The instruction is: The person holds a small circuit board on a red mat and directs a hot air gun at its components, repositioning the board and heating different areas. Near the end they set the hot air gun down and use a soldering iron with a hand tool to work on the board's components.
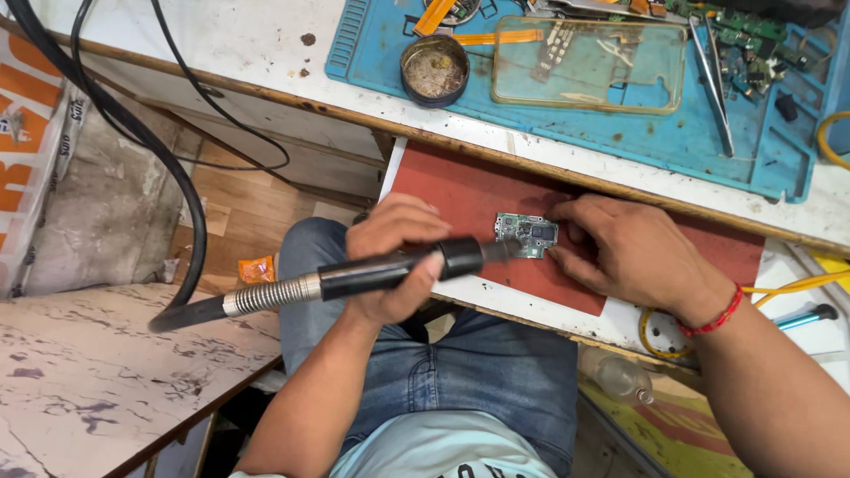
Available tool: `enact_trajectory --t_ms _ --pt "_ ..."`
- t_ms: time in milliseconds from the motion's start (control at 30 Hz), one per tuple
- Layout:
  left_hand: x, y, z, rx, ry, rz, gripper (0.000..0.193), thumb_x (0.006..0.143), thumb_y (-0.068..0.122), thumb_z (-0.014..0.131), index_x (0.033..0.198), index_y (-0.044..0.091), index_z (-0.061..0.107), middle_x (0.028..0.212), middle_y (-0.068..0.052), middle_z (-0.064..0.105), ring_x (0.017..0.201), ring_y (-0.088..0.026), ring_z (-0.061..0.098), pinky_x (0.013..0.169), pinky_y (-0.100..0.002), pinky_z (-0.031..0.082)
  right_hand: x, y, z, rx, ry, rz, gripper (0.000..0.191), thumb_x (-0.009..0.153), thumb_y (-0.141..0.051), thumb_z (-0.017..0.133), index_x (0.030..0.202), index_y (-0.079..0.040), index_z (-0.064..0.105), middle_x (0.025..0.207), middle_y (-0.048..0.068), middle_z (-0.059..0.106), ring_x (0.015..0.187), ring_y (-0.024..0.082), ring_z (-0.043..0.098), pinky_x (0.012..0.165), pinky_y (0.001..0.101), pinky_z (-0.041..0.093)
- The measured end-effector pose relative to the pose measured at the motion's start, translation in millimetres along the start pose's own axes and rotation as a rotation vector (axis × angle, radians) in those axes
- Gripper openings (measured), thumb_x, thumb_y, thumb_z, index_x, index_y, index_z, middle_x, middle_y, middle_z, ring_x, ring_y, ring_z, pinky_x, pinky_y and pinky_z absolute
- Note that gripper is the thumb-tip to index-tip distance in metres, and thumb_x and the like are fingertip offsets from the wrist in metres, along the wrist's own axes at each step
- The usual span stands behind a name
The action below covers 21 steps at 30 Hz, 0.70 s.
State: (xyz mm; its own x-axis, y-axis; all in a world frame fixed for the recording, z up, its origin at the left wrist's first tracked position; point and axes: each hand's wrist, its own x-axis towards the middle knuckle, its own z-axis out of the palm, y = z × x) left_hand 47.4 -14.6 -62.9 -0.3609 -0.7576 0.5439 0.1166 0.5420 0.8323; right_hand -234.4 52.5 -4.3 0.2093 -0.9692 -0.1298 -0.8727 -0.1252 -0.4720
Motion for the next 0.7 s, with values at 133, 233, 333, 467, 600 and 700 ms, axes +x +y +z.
enact_trajectory --t_ms 133,233,333,467,600,700 --pt "2 2 2 0.029 0.051 -0.011 0.026 0.087 0.022 0.071 0.099 -0.001 0.070 0.102 -0.014 0.074 0.102 -0.031 0.070 0.099 -0.041 0.056 0 -1 -1 -0.011 0.005 -0.007 0.038 0.080 -0.026 0.076 0.113 -0.010 0.069 0.079 0.008 0.067 0.071 0.029 0.067 0.062 0.0414 0.054" --pt "5 5 1 0.047 -0.032 -0.020 0.027 0.084 0.024 0.072 0.096 0.000 0.071 0.098 -0.013 0.073 0.100 -0.030 0.072 0.095 -0.039 0.058 0 -2 -2 -0.009 0.014 -0.018 0.037 0.080 -0.026 0.076 0.113 -0.010 0.069 0.079 0.007 0.066 0.071 0.028 0.067 0.062 0.0413 0.054" --pt "7 8 1 0.067 0.070 -0.054 0.026 0.086 0.022 0.072 0.098 0.000 0.070 0.101 -0.013 0.073 0.102 -0.030 0.071 0.097 -0.040 0.057 0 -4 -2 -0.011 0.019 -0.026 0.038 0.080 -0.026 0.075 0.114 -0.010 0.069 0.079 0.006 0.066 0.070 0.028 0.067 0.061 0.0410 0.053" --pt "7 10 1 0.047 -0.075 0.059 0.024 0.083 0.022 0.073 0.096 0.001 0.070 0.098 -0.012 0.073 0.101 -0.030 0.070 0.095 -0.039 0.058 0 -7 -2 -0.022 0.016 -0.013 0.038 0.080 -0.025 0.076 0.114 -0.010 0.069 0.078 0.006 0.066 0.069 0.028 0.066 0.060 0.0413 0.053" --pt "6 12 3 0.116 0.120 -0.034 0.021 0.090 0.018 0.073 0.101 0.001 0.070 0.101 -0.013 0.073 0.102 -0.029 0.070 0.097 -0.039 0.057 0 -6 -1 -0.037 0.019 -0.042 0.038 0.081 -0.026 0.076 0.114 -0.010 0.069 0.078 0.006 0.065 0.070 0.028 0.066 0.061 0.0414 0.053" --pt "8 12 3 0.060 0.026 -0.001 0.025 0.089 0.020 0.073 0.103 0.000 0.069 0.103 -0.013 0.073 0.102 -0.029 0.070 0.096 -0.038 0.058 -2 -4 -2 -0.012 0.024 -0.021 0.038 0.080 -0.025 0.076 0.115 -0.010 0.069 0.078 0.006 0.065 0.069 0.027 0.066 0.061 0.0410 0.053"
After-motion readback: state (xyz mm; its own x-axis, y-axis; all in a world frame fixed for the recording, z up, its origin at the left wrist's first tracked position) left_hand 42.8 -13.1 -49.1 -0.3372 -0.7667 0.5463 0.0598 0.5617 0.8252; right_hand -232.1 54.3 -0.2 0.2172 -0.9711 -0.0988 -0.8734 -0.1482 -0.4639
